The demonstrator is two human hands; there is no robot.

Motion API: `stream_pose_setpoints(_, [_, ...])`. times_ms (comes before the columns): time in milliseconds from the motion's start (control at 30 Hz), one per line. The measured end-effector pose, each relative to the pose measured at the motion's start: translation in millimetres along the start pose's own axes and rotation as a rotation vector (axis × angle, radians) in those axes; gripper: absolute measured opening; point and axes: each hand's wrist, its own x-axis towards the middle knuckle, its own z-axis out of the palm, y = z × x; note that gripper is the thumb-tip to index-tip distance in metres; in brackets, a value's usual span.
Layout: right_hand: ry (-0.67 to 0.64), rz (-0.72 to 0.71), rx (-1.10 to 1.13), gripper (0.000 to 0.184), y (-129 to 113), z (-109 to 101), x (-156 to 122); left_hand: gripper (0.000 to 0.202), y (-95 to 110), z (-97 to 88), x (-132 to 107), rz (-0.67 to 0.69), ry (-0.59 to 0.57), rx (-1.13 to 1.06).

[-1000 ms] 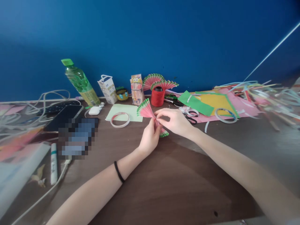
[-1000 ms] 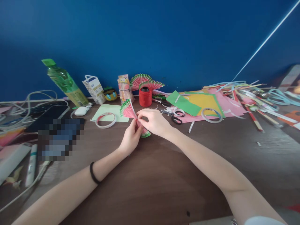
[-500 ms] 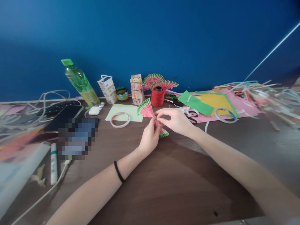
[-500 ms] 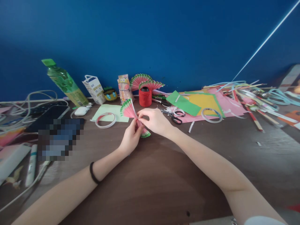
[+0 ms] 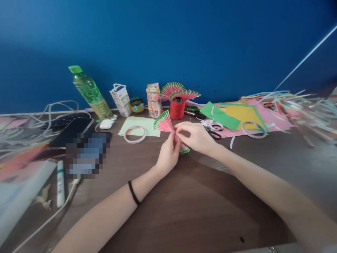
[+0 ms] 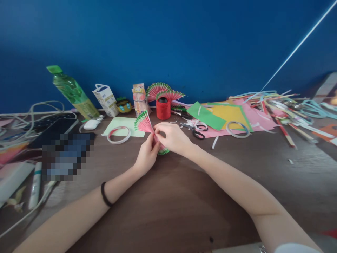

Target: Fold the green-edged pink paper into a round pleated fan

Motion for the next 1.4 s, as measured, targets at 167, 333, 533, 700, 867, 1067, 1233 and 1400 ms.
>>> stream_pose_setpoints(167, [0.004,0.002,0.014,0.014,-1.6,-0.9,0.1,0.009,-2.6,0.4,-0.2,0.015,0.004,-0.005])
stream_pose_setpoints(333, [0.0,0.029,0.04,0.014,-3.4,-1.2,1.0,0.004,-4.6,0.6,0.1,0.016,0.009,-0.022])
stream_pose_setpoints(533, [-0.003,0.044,0.053,0.013,-3.0,-2.1,1.0,0.004,-2.6,0.2,0.4,0.008,0.004,-0.068])
stream_pose_setpoints(700, [-0.013,0.049,0.063,0.014,-1.3,-3.0,1.0,0.007,-3.0,0.4,0.2,-0.001,0.007,-0.118])
stream_pose_setpoints(867, [-0.01,0.057,0.079,0.014,-1.2,-3.2,1.1,0.012,-5.1,1.2,0.3,-0.034,0.002,-0.165])
stream_pose_setpoints(1067, [-0.014,0.072,0.09,0.013,-1.7,-3.4,0.2,0.018,-3.9,0.9,0.8,-0.074,0.007,-0.262])
stream_pose_setpoints(1233, [-0.042,0.108,0.087,0.012,-2.8,-4.1,1.0,0.025,2.0,-1.3,1.4,-0.169,0.015,-0.365])
stream_pose_setpoints(1400, [-0.043,0.202,0.158,0.006,-3.5,-4.5,1.4,0.027,3.8,-1.8,2.8,-0.152,-0.004,-0.41])
